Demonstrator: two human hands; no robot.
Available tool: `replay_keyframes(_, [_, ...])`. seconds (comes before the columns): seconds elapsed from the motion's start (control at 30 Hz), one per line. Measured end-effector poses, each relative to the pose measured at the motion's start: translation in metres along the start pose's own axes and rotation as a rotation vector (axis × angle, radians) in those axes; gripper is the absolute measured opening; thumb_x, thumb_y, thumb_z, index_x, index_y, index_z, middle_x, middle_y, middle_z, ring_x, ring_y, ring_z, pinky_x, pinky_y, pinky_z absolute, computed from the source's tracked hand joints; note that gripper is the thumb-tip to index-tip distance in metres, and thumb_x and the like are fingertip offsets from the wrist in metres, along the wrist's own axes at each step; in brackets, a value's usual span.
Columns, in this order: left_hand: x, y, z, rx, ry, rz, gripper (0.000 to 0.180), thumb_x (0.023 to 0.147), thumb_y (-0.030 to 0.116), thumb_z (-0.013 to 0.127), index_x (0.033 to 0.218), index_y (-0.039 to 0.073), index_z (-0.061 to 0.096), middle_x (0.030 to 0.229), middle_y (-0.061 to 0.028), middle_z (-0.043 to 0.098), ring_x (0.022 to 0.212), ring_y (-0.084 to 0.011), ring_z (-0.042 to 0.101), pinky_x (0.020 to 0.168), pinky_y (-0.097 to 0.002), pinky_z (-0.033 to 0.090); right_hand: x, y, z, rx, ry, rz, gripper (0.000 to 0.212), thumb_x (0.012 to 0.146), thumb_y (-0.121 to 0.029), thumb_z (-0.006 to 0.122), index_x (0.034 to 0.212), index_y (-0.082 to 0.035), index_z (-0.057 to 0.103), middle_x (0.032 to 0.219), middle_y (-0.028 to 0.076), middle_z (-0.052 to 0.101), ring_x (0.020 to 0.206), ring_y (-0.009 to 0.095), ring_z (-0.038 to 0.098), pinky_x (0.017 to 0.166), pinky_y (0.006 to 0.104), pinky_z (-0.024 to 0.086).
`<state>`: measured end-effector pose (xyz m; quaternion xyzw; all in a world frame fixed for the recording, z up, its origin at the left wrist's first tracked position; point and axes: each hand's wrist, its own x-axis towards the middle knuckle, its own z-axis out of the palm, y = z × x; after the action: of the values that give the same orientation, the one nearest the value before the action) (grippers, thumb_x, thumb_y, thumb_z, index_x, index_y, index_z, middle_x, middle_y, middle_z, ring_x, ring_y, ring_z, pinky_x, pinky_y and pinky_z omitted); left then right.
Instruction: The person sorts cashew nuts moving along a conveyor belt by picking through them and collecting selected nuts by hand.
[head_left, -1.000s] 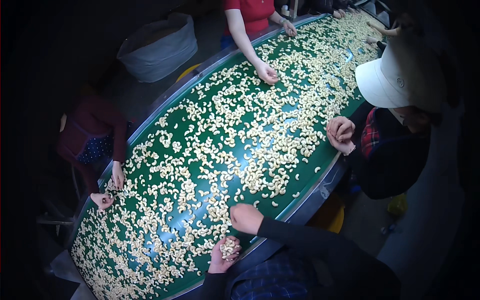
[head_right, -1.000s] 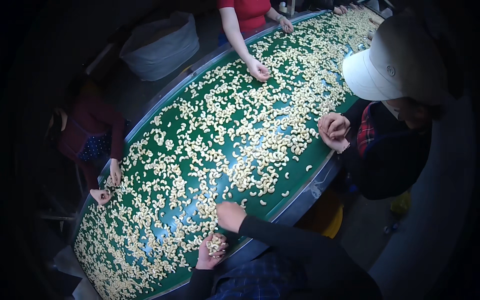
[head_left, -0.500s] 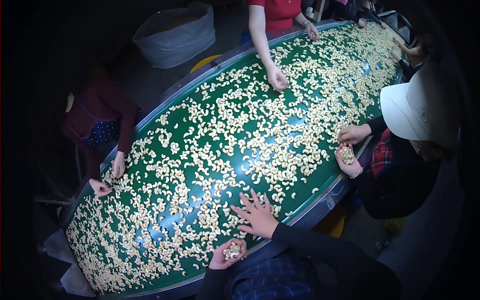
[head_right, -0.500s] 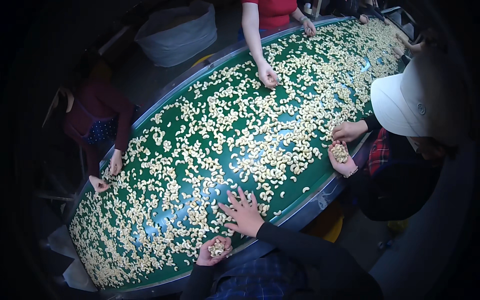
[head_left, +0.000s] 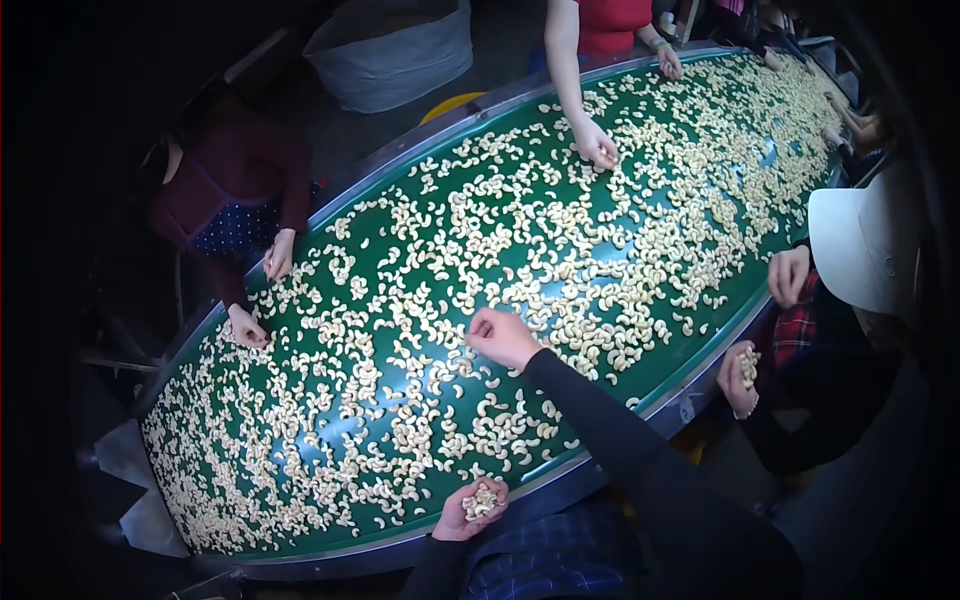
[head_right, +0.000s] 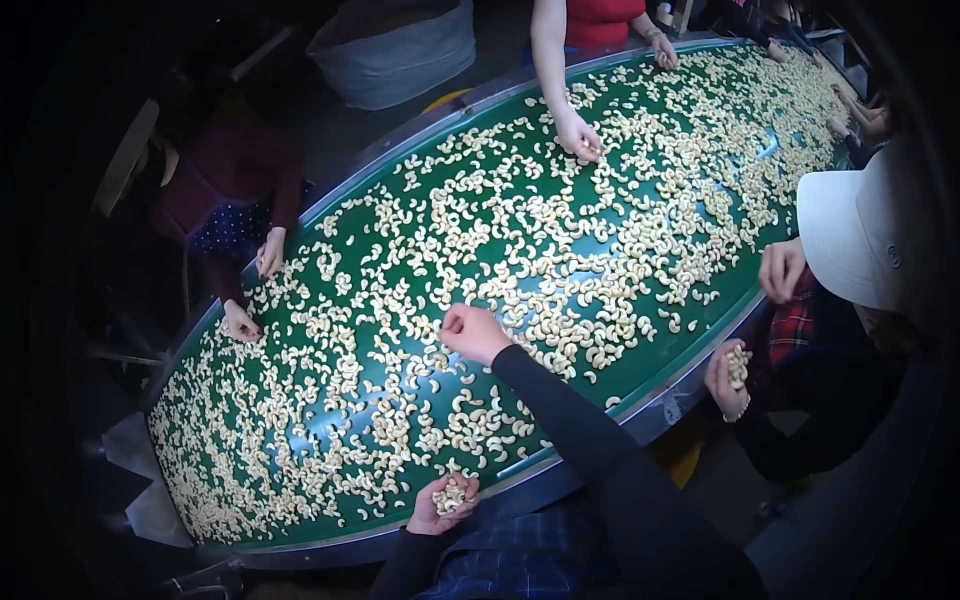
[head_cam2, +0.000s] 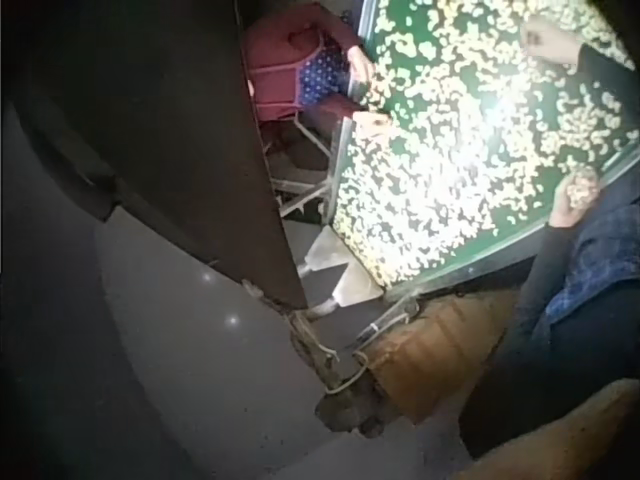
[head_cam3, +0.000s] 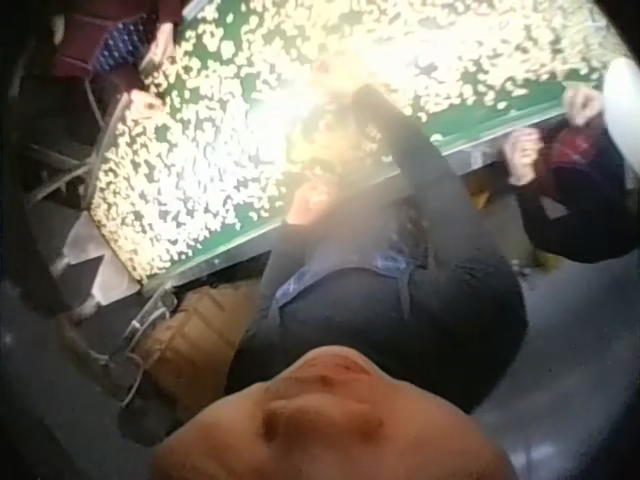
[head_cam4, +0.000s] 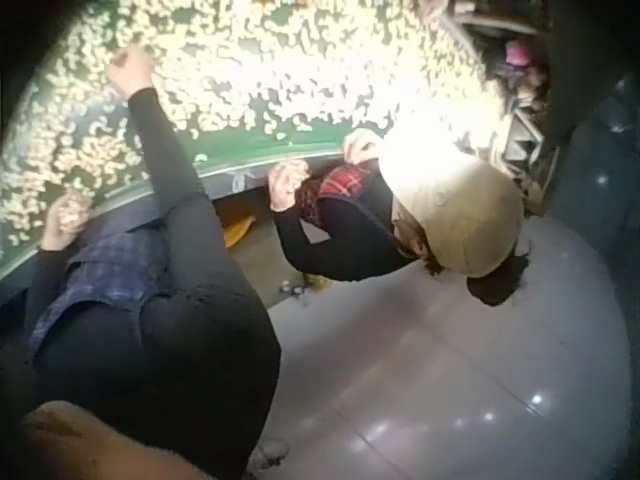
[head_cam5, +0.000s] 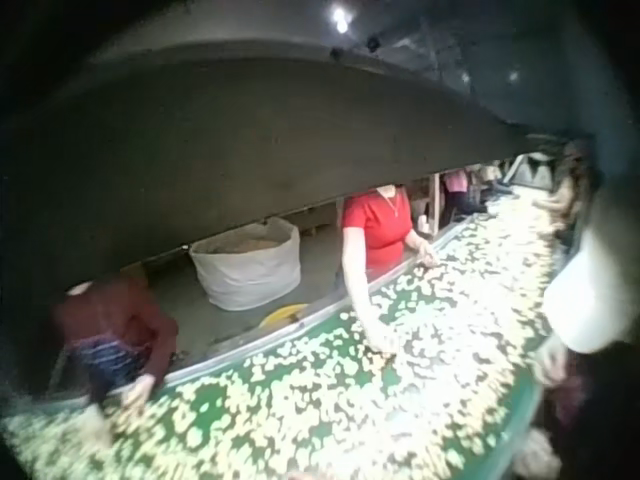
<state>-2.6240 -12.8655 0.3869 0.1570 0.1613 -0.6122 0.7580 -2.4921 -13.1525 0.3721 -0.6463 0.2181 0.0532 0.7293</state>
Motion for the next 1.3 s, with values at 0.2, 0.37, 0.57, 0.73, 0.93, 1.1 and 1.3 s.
replay_keyframes(0.2, [0.013,-0.004,0.008,0.024,-0.011,0.061,0.034,0.097,0.031,0.049,0.102,-0.001,0.059,0.096,-0.0147,0.051,0.072,-0.0188,0.051,0.043,-0.0189,0.039,0.028,0.020,0.032,-0.871,0.216,-0.367,0.011,0.077,-0.014,0.068,0.081,-0.006,0.063,0.084,0.015,0.061,0.078,0.033,0.064,0.074,0.0429,0.052])
replay_keyframes(0.37, [0.003,-0.010,0.009,-0.009,0.030,0.104,0.035,0.097,0.033,0.049,0.103,0.000,0.060,0.095,-0.0147,0.049,0.071,-0.0186,0.048,0.045,-0.0195,0.038,0.022,-0.002,-0.006,0.046,-0.215,0.023,0.021,0.080,-0.022,0.074,0.086,-0.003,0.066,0.067,0.001,0.061,0.063,0.011,0.060,0.054,0.0246,0.048])
replay_keyframes(0.57, [0.002,-0.020,0.013,-0.107,-0.011,0.120,0.036,0.099,0.031,0.046,0.105,-0.002,0.058,0.096,-0.0153,0.049,0.075,-0.0182,0.048,0.043,-0.0177,0.037,0.073,-0.034,0.020,-0.451,0.002,-0.227,0.028,0.089,-0.029,0.063,0.092,-0.002,0.062,0.073,0.010,0.064,0.070,0.023,0.064,0.065,0.0358,0.051])
replay_keyframes(0.73, [0.007,-0.024,0.016,-0.126,0.025,0.132,0.036,0.098,0.031,0.048,0.106,-0.002,0.059,0.098,-0.0159,0.049,0.075,-0.0185,0.048,0.044,-0.0175,0.037,0.101,-0.026,0.049,-0.902,0.078,-0.274,0.031,0.083,-0.030,0.070,0.096,-0.004,0.062,0.091,0.017,0.067,0.090,0.032,0.066,0.077,0.0436,0.053])
replay_keyframes(0.93, [0.000,-0.029,0.012,-0.122,0.021,0.162,0.036,0.098,0.033,0.049,0.108,0.001,0.060,0.097,-0.0149,0.047,0.075,-0.0182,0.047,0.045,-0.0178,0.038,0.114,-0.033,0.034,-0.101,-0.136,-0.076,0.037,0.092,-0.038,0.057,0.091,-0.002,0.062,0.077,0.008,0.068,0.068,0.017,0.065,0.065,0.0319,0.051])
replay_keyframes(1.1, [0.001,-0.026,0.000,-0.116,0.083,0.129,0.035,0.097,0.036,0.050,0.108,0.006,0.062,0.096,-0.0113,0.047,0.069,-0.0174,0.045,0.049,-0.0225,0.039,0.133,-0.041,0.070,-0.892,-0.084,-0.293,0.044,0.083,-0.032,0.067,0.113,-0.003,0.054,0.092,0.014,0.069,0.087,0.033,0.067,0.073,0.0436,0.053])
replay_keyframes(1.3, [0.016,-0.025,0.013,-0.055,0.099,0.120,0.035,0.098,0.035,0.049,0.108,0.005,0.062,0.095,-0.0118,0.047,0.071,-0.0178,0.046,0.049,-0.0218,0.039,0.150,-0.035,0.103,-1.140,-0.089,-0.300,0.018,0.086,-0.013,0.057,0.098,-0.007,0.069,0.090,0.012,0.072,0.089,0.027,0.070,0.071,0.0390,0.054])
